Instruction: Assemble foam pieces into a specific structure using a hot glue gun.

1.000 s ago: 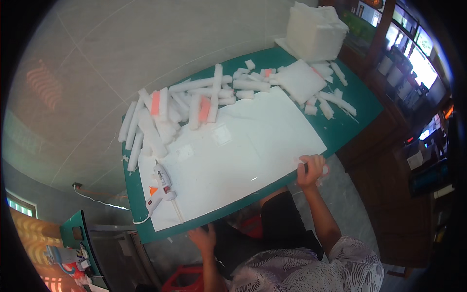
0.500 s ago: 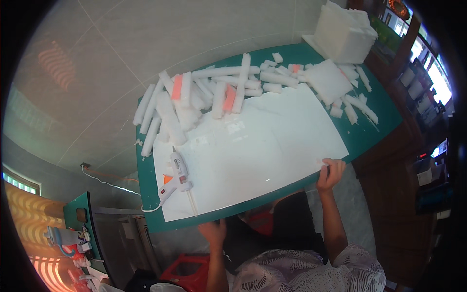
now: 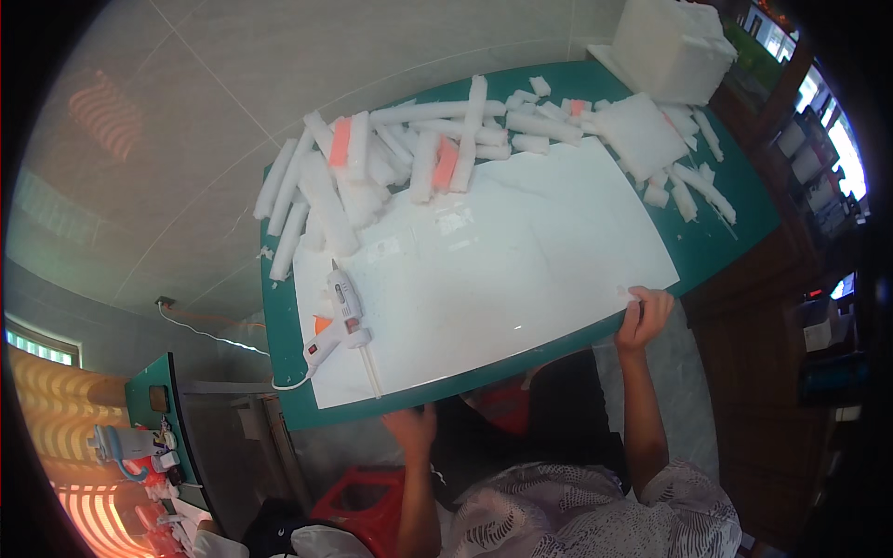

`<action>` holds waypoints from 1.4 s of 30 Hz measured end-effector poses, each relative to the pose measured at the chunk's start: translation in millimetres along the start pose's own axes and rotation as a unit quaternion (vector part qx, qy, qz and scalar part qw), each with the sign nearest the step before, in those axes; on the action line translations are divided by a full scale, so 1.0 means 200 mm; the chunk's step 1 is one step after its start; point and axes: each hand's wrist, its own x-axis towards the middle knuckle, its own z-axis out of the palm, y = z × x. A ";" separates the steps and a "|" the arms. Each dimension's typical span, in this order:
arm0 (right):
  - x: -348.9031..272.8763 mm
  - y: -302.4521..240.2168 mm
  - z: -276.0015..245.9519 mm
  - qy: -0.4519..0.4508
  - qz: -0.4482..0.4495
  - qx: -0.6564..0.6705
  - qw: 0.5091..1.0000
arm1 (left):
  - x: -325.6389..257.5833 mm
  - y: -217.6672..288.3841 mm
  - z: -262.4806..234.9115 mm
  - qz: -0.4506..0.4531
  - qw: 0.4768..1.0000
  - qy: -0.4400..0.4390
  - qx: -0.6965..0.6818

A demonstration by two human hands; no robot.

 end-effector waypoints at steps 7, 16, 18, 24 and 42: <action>-0.01 0.00 -0.01 0.005 -0.001 0.006 1.000 | -0.01 0.01 -0.01 0.005 1.000 0.004 -0.007; -0.01 0.00 -0.02 -0.001 0.005 0.005 1.000 | -0.01 -0.02 0.03 0.011 0.999 0.040 -0.003; -0.01 0.00 -0.01 -0.001 0.004 0.009 1.000 | -0.02 -0.02 0.04 0.005 0.999 0.048 0.006; -0.01 0.00 -0.01 0.004 -0.004 0.009 1.000 | -0.01 0.01 0.01 -0.010 1.000 0.028 0.006; -0.01 0.00 0.00 0.013 -0.014 -0.006 1.000 | -0.02 0.00 0.02 -0.038 0.999 0.017 0.005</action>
